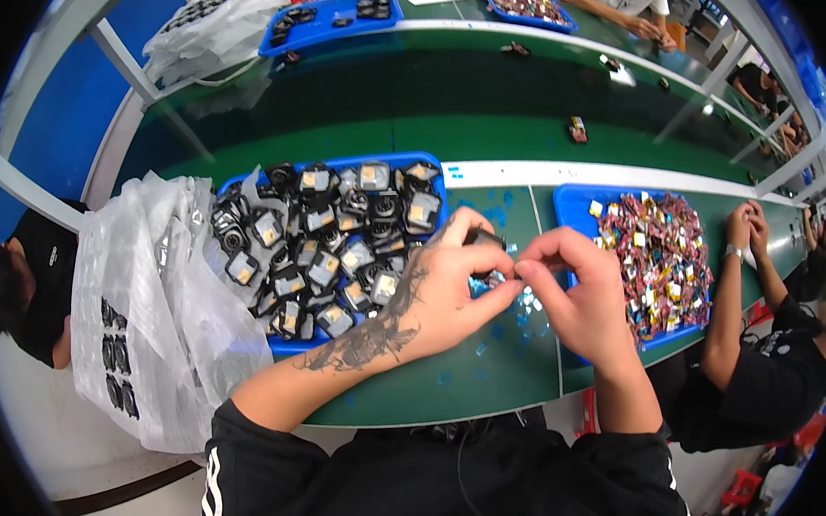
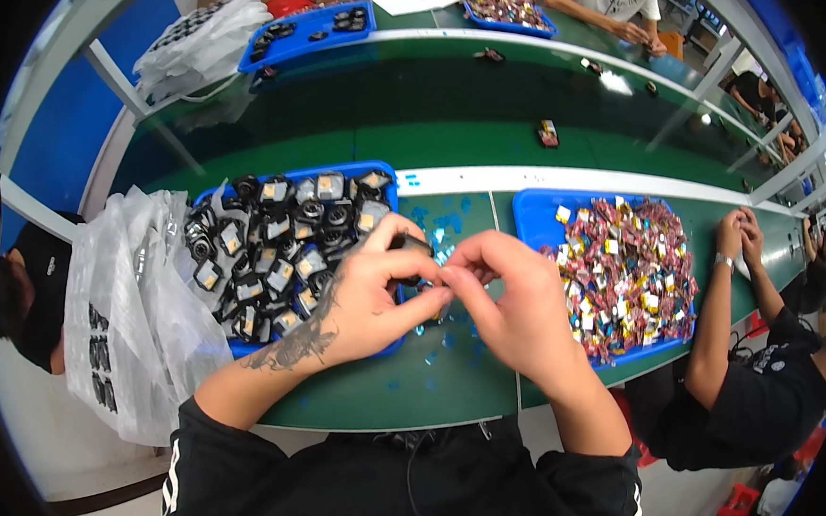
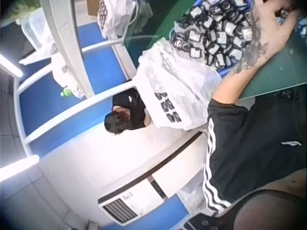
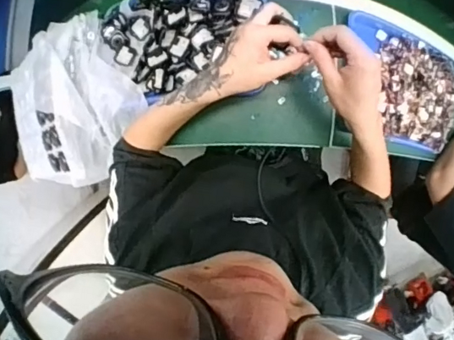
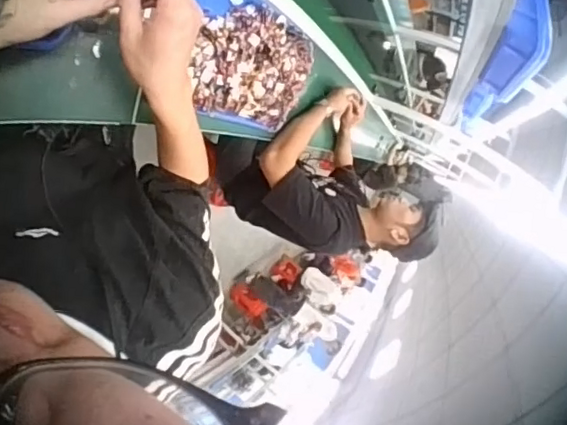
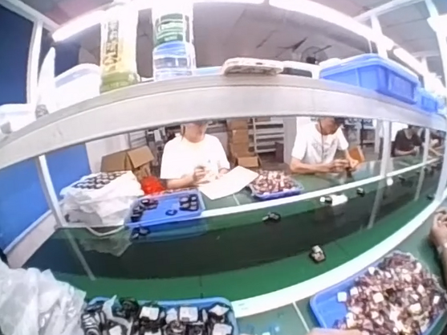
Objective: The person is assembling electronic components, specifically connecting a battery and some wires to a small circuit board and housing.
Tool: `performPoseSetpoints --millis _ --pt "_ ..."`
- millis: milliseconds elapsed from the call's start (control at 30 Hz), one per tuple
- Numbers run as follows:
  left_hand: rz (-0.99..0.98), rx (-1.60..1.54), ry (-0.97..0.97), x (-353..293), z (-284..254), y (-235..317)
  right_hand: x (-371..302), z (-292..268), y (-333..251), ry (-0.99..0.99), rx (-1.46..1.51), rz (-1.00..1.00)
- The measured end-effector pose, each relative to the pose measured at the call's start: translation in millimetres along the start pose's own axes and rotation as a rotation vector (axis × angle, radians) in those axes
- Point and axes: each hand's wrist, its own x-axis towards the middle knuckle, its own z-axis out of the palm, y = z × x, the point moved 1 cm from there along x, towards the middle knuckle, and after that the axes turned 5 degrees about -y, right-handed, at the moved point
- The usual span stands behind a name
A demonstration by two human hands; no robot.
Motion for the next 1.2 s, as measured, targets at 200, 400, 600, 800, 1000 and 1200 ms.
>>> performPoseSetpoints --millis 200,400,600,800,1000,1200 --pt "-0.138 -0.133 -0.040 -1 7 -11 -1 14 -1 0.145 -0.353 -0.214" --pt "-0.208 -0.290 0.001 3 0 -14 -7 20 -3 0.266 -0.503 -0.468" --pt "-0.293 -0.417 0.031 8 -3 -15 -23 12 18 -0.008 -0.422 -0.094" --pt "-0.214 -0.359 -0.075 4 -3 -12 -13 8 12 0.056 0.453 0.196" --pt "-0.248 -0.418 -0.147 3 1 -1 -9 7 23 -0.021 0.519 0.036" --pt "-0.228 -0.659 -0.015 2 3 -9 -10 -4 24 0.209 0.153 -0.093"
